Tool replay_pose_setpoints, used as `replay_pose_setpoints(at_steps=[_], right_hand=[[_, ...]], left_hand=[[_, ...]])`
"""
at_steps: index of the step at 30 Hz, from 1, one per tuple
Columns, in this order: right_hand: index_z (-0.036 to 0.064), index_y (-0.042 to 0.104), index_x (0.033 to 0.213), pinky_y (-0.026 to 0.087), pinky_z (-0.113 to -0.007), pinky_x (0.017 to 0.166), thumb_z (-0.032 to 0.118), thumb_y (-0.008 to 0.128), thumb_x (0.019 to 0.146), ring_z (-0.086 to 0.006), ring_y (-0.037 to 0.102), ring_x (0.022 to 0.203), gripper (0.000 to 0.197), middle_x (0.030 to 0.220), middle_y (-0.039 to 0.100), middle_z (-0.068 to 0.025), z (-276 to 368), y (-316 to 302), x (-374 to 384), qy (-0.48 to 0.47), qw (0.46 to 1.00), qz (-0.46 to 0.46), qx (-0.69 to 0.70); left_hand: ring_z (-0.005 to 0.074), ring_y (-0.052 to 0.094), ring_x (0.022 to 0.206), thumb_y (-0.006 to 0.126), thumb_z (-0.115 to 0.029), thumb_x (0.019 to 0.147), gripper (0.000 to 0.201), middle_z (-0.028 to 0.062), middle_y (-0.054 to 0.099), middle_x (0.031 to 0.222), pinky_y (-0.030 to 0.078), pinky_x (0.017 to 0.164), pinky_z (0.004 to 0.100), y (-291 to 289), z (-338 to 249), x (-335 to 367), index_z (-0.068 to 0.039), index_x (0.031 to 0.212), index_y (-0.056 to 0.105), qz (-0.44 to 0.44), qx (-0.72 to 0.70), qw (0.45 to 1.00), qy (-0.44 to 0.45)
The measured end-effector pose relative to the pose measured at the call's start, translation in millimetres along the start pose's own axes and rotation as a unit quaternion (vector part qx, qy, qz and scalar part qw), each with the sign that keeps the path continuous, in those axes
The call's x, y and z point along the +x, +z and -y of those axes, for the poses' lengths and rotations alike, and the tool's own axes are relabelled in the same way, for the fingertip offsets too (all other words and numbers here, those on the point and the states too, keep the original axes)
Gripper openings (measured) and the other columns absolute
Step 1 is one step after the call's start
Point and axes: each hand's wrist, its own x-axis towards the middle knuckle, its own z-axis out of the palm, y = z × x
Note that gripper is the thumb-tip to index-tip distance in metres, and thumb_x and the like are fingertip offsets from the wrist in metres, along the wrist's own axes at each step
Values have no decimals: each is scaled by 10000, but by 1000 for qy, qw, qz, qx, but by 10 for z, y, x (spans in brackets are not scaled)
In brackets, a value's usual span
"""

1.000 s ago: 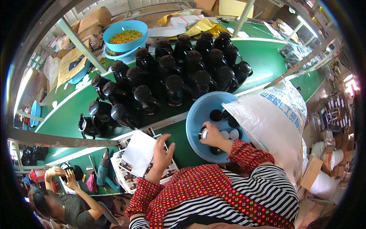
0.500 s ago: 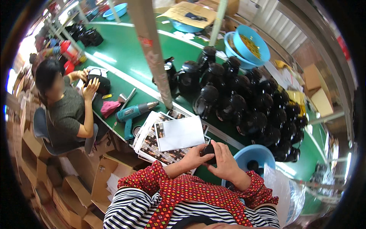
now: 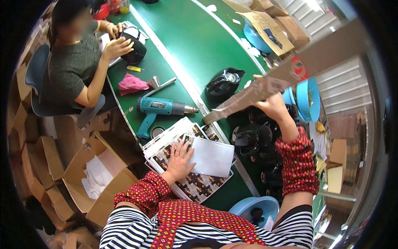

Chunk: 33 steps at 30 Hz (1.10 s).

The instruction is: The person repeatedly picks black kettle bodies from a green workbench and screws on white lids taken from a blue basin. The person places the assembled kettles back on the bench and into a cardboard box. Another worker is visible nearby handling similar items.

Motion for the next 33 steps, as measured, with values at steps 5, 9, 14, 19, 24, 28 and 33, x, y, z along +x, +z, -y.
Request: replay_pose_setpoints(at_steps=[5,9,14,19,24,28,33], right_hand=[[118,541,1406,457,-397,1123,16,848,654,-301,562,1288,818,1334,593,-135,-250,333,980,-101,980,100,-139],[112,545,1405,451,-397,1143,-43,860,643,-326,548,1318,839,1379,575,-145,-158,381,1171,-53,968,176,-170],[127,564,1401,472,-404,1121,-50,865,648,-356,578,1280,830,1351,583,-157,-154,394,1232,-63,950,210,-222],[142,563,1424,496,-426,1083,137,915,692,-388,586,1263,812,1349,596,-194,-106,345,1244,-39,936,219,-272],[150,546,1459,492,-434,1078,400,896,738,-385,581,1285,839,1419,571,-241,10,359,1299,68,927,198,-310],[138,574,1443,515,-443,1031,527,799,832,-396,642,1198,758,1285,661,-249,-91,328,1246,-18,922,217,-319],[117,635,1368,550,-468,932,667,659,902,-407,705,1059,722,1097,726,-268,181,495,1446,214,849,175,-451]], left_hand=[[399,131,1576,671,-472,922,699,184,334,1624,44,1262,606,196,86,-37,-204,1540,485,13,52,998,13],[386,87,1585,617,-497,953,666,176,331,1625,9,1259,596,246,85,-28,-217,1543,483,11,86,996,17],[383,87,1586,625,-491,947,666,174,332,1625,-16,1258,588,235,92,-17,-218,1539,490,9,90,996,20],[383,103,1583,642,-492,933,672,170,340,1620,-23,1258,581,231,97,-7,-219,1531,504,5,84,996,24],[383,119,1580,650,-481,927,675,168,349,1613,3,1259,582,260,116,-24,-215,1529,503,-3,75,997,19],[384,123,1579,647,-477,928,669,167,352,1610,26,1259,587,252,99,-3,-217,1527,502,3,69,997,23],[385,121,1579,647,-476,928,672,168,351,1610,24,1259,585,265,116,-19,-216,1530,496,1,77,997,21]])
